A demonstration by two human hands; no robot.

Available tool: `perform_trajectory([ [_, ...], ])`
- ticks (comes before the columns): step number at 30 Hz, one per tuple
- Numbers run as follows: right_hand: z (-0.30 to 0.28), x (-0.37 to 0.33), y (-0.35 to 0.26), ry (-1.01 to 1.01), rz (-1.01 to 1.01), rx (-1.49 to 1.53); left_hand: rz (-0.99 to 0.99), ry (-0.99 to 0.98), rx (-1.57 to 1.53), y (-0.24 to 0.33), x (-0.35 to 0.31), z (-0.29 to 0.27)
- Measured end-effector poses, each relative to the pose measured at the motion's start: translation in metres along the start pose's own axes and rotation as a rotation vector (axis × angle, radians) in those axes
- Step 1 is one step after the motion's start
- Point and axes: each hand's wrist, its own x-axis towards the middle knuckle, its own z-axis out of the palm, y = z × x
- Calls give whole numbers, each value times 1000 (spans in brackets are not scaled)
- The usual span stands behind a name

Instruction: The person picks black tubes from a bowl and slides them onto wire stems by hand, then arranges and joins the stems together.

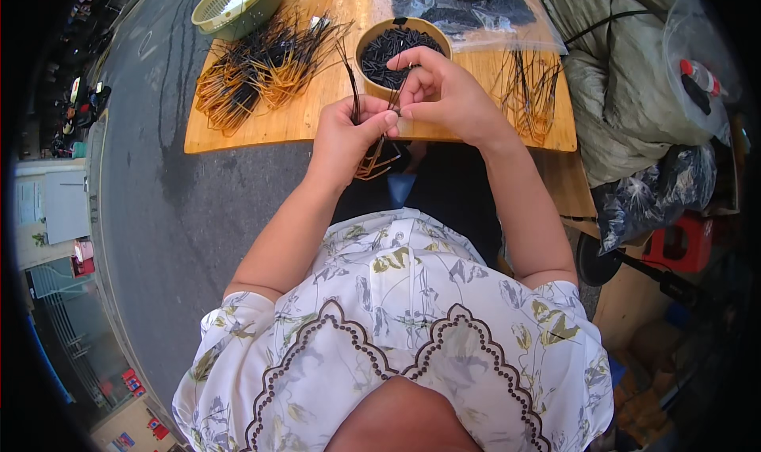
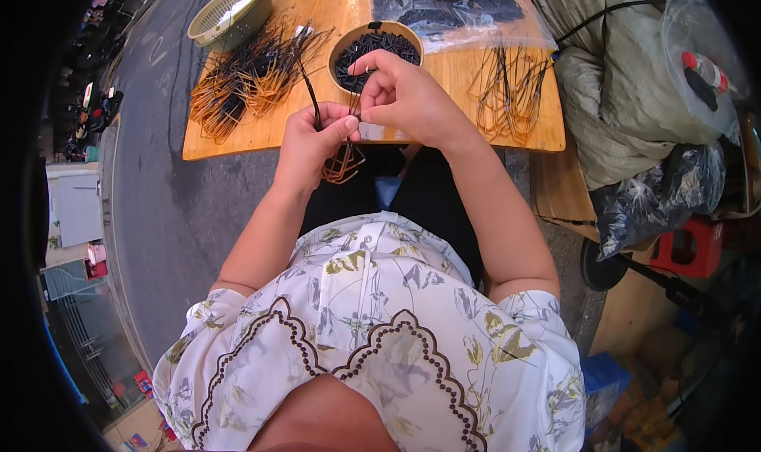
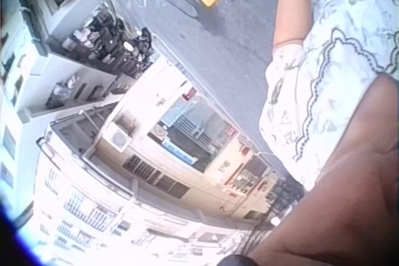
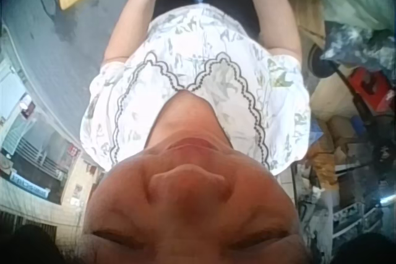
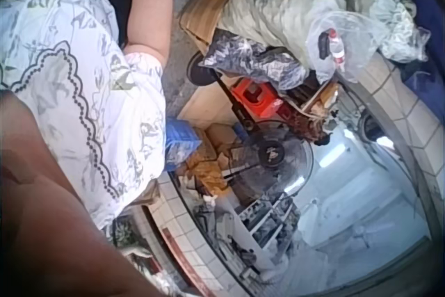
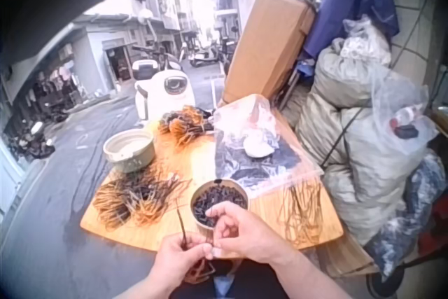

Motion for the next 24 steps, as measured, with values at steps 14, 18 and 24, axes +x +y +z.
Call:
perform_trajectory([
  [14,-3,78,27,320,-118,-966,-198,34,-165,-3,-7,-30],
  [18,-5,76,32,170,78,-1064,-197,29,-181,-6,-9,-35],
  [24,-13,65,29,252,20,-913,-233,-25,-273,-6,-6,-36],
])
